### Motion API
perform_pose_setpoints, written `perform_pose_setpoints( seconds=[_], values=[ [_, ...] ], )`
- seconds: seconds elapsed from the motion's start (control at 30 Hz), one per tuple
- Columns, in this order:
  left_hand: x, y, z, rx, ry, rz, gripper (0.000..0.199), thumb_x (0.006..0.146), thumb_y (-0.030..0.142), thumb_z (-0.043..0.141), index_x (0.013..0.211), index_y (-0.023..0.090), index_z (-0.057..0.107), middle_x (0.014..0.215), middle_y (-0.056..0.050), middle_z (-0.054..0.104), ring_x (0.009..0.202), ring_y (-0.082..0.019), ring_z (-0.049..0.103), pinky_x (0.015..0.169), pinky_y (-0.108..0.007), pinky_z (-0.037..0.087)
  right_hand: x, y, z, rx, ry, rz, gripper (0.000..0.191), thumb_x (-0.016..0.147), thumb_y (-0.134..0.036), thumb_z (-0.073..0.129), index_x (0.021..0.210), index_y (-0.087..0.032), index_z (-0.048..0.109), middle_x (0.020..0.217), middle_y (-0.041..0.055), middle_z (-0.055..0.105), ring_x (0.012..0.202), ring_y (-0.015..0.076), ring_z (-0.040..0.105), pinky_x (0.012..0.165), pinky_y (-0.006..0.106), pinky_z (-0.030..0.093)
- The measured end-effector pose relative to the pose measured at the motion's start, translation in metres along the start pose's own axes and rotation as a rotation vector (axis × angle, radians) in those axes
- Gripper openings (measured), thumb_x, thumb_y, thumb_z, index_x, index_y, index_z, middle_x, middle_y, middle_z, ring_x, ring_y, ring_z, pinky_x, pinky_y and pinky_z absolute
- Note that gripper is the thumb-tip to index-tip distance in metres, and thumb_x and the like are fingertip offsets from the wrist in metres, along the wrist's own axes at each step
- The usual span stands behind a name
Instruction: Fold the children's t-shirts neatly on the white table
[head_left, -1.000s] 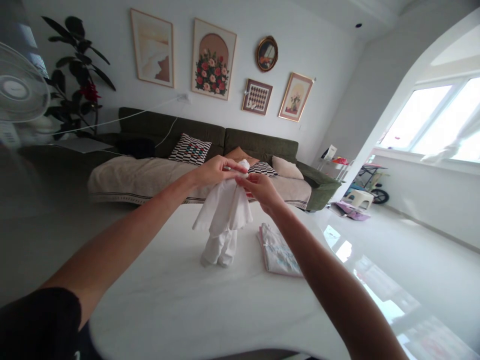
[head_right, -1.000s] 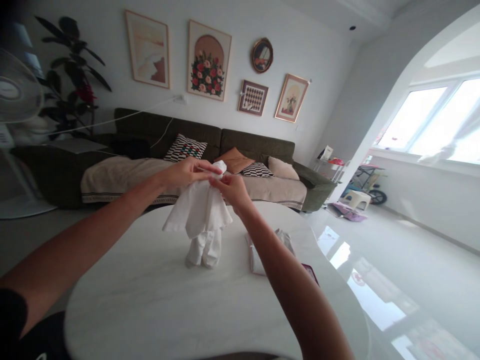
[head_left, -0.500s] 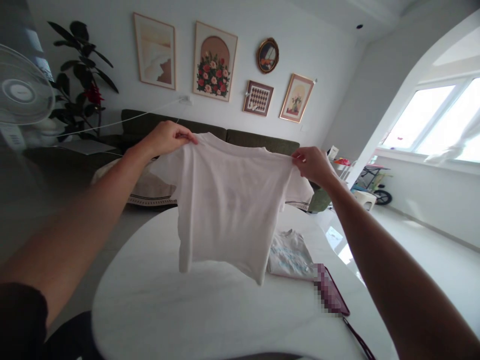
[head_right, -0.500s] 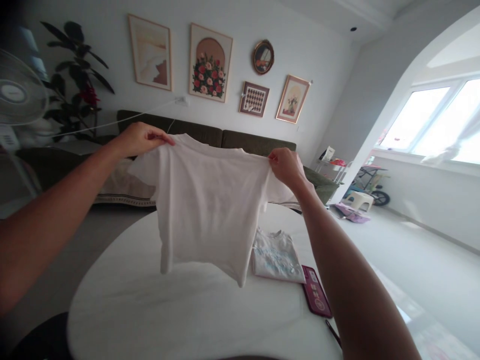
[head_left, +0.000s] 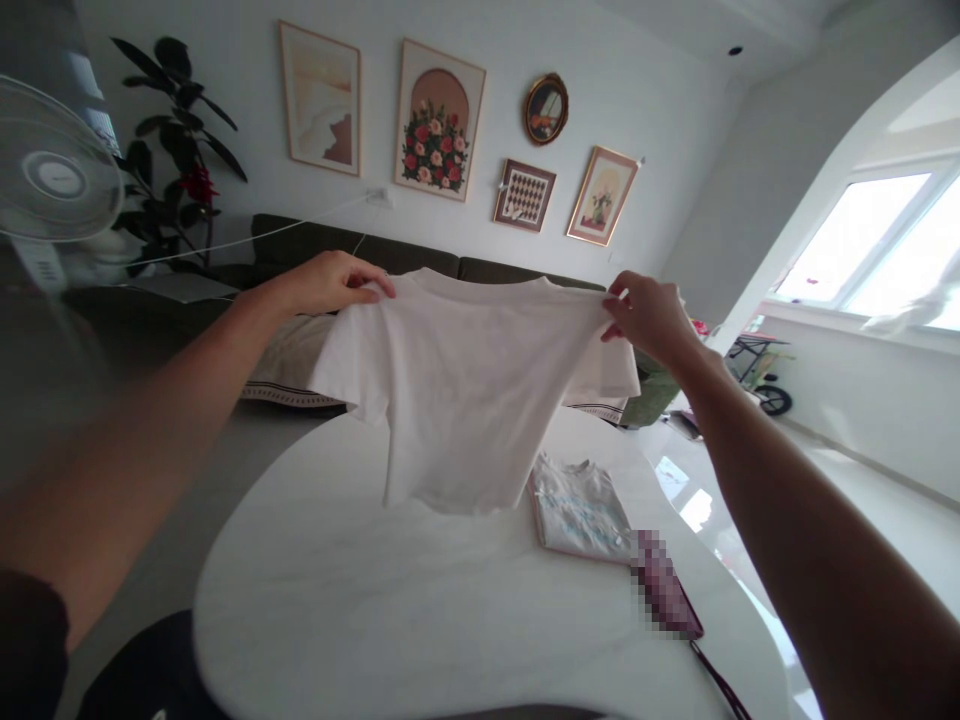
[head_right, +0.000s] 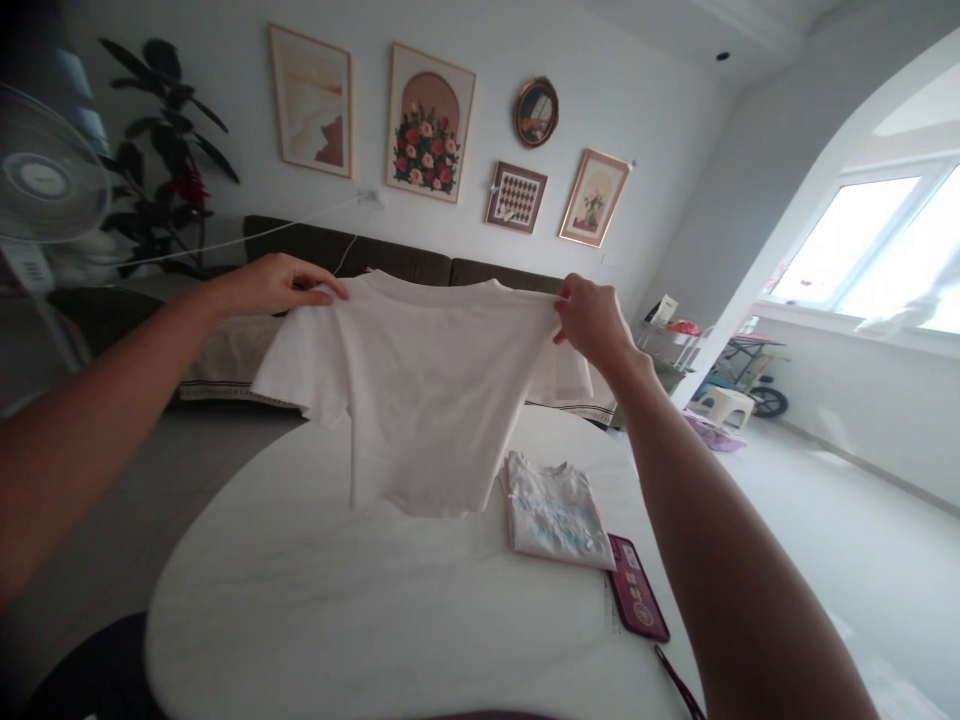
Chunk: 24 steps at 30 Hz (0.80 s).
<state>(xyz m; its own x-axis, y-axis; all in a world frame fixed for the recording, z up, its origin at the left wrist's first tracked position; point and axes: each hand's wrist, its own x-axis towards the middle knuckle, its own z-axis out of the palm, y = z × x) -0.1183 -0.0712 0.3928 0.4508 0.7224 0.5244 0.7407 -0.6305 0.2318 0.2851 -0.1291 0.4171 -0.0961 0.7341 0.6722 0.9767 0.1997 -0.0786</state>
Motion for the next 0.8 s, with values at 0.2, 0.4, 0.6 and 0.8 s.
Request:
perform_pose_setpoints(
  seconds=[0.2,0.4,0.6,0.8],
  values=[
    [-0.004,-0.008,0.005,-0.209,-0.069,-0.016,0.039,0.071,0.044,0.054,0.096,0.018,0.067,0.085,-0.002,0.066,0.075,-0.014,0.054,0.067,-0.022,0.037,0.004,0.016,0.0,-0.138,-0.025,-0.104,0.022,0.078,-0.012,0.042,0.087,-0.016,0.061,0.061,0.0039,0.064,0.071,0.0208,0.063,0.07,0.032,0.044],
    [-0.002,-0.007,0.006,-0.321,0.062,-0.05,0.034,0.063,0.04,0.065,0.088,0.017,0.065,0.081,-0.002,0.067,0.075,-0.015,0.058,0.067,-0.023,0.04,0.002,0.013,-0.007,-0.193,-0.051,0.085,0.014,0.073,-0.022,0.052,0.078,-0.022,0.066,0.056,0.0029,0.063,0.072,0.0257,0.061,0.06,0.033,0.042],
    [-0.011,0.012,0.0,-0.264,0.217,-0.117,0.047,0.064,0.037,0.07,0.101,0.011,0.057,0.07,0.001,0.065,0.062,-0.008,0.054,0.055,-0.017,0.037,-0.005,0.008,-0.008,0.013,0.019,0.099,0.005,0.067,-0.019,0.064,0.067,-0.015,0.063,0.048,-0.0009,0.056,0.051,0.0119,0.054,0.056,0.028,0.039],
    [-0.052,0.025,-0.036,-0.31,0.314,-0.152,0.053,0.058,0.041,0.076,0.093,0.005,0.06,0.07,0.002,0.061,0.065,-0.008,0.057,0.073,-0.034,0.047,-0.04,0.015,-0.049,0.4,-0.102,0.11,0.021,0.055,-0.028,0.076,0.062,-0.015,0.062,0.049,-0.0046,0.054,0.041,0.0043,0.045,0.042,0.02,0.031]
  ],
)
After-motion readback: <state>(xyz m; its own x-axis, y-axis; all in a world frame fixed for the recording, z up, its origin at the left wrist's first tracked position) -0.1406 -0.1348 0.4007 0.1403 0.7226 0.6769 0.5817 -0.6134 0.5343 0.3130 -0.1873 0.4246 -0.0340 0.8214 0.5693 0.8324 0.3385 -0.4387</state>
